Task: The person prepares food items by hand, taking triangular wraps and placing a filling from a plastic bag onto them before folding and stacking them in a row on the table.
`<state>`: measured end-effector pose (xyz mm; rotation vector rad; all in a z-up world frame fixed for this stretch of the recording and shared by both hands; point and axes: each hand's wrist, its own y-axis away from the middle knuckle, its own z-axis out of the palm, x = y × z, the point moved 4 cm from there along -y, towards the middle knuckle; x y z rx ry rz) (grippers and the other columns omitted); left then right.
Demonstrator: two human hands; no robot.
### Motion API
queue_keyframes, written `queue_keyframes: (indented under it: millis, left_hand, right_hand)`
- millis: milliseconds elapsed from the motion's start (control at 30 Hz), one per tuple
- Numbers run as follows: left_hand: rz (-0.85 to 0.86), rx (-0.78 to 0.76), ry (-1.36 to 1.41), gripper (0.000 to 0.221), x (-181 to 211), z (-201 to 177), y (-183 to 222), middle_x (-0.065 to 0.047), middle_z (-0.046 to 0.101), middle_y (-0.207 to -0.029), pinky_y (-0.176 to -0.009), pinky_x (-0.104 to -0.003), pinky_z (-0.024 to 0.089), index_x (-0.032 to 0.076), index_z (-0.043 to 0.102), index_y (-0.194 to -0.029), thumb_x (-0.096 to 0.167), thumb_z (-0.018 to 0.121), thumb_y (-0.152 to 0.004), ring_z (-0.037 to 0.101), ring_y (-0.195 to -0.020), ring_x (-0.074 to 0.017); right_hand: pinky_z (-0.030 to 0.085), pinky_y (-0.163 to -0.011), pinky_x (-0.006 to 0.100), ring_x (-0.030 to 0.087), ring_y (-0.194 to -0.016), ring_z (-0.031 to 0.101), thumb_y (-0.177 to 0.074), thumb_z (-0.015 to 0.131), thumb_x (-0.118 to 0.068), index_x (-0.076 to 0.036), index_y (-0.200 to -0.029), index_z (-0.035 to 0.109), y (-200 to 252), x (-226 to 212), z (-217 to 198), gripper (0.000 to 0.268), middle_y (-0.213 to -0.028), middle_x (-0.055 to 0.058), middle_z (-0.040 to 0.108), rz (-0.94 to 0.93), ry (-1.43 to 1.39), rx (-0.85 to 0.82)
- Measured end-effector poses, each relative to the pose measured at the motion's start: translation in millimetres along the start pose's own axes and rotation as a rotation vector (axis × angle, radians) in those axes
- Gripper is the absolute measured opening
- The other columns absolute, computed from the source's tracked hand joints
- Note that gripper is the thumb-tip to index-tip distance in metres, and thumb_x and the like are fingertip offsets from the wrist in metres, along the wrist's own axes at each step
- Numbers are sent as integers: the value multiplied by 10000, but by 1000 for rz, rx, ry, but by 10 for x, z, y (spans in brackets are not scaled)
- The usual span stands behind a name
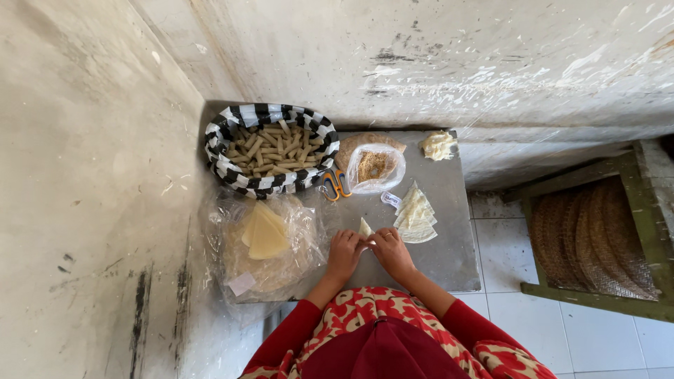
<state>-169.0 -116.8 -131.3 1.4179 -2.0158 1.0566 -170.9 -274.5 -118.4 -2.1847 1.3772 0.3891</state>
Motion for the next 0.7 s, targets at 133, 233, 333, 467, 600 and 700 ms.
queue_keyframes:
  millis: [133,233,333,467,600,700]
  left_hand:
    - [2,-39,-4,149,-37,55,57,-62,673,-973,-864,-444,462,83,692,-965,145,764,-850,601,-959,-309]
    - [-30,-32,-36,136,-22,39,72,-46,664,-954,-869,-440,455,97,710,-926,174,774,-834,592,-961,-292]
    - [-160,-11,-123,138,-20,1,58,-24,654,-915,-861,-461,433,138,750,-859,248,796,-789,579,-966,-271]
    - [-301,35,-205,146,-38,23,28,-4,647,-910,-882,-488,405,172,762,-808,298,810,-752,567,-996,-252]
    - [-284,68,-221,174,-57,62,16,-2,669,-948,-847,-463,398,153,725,-834,289,811,-768,571,-995,-266]
    - [-173,43,-168,123,-32,61,51,56,706,-921,-864,-427,403,168,720,-903,252,777,-833,598,-955,-222]
  right_hand:
    - [500,-897,416,281,-1006,602,-860,726,-83,-103,-984,681,42,5,-11,134,-993,42,678,8,-9,-14]
    - [499,-891,407,270,-990,606,-862,730,-98,-107,-956,693,64,87,46,101,-970,26,699,44,-61,-25]
    - [491,-887,412,287,-964,599,-837,751,-100,-103,-911,729,38,227,134,77,-929,35,715,122,-133,-38]
    - [489,-852,401,296,-945,599,-799,805,-113,-100,-895,786,35,382,216,99,-885,67,706,339,-254,-47]
    - [510,-870,369,262,-956,617,-831,792,-123,-109,-966,759,80,355,183,139,-955,24,739,266,-311,37]
    - [494,-884,385,229,-981,632,-827,758,-87,-151,-1033,760,165,172,75,215,-1045,-4,738,-15,-68,90]
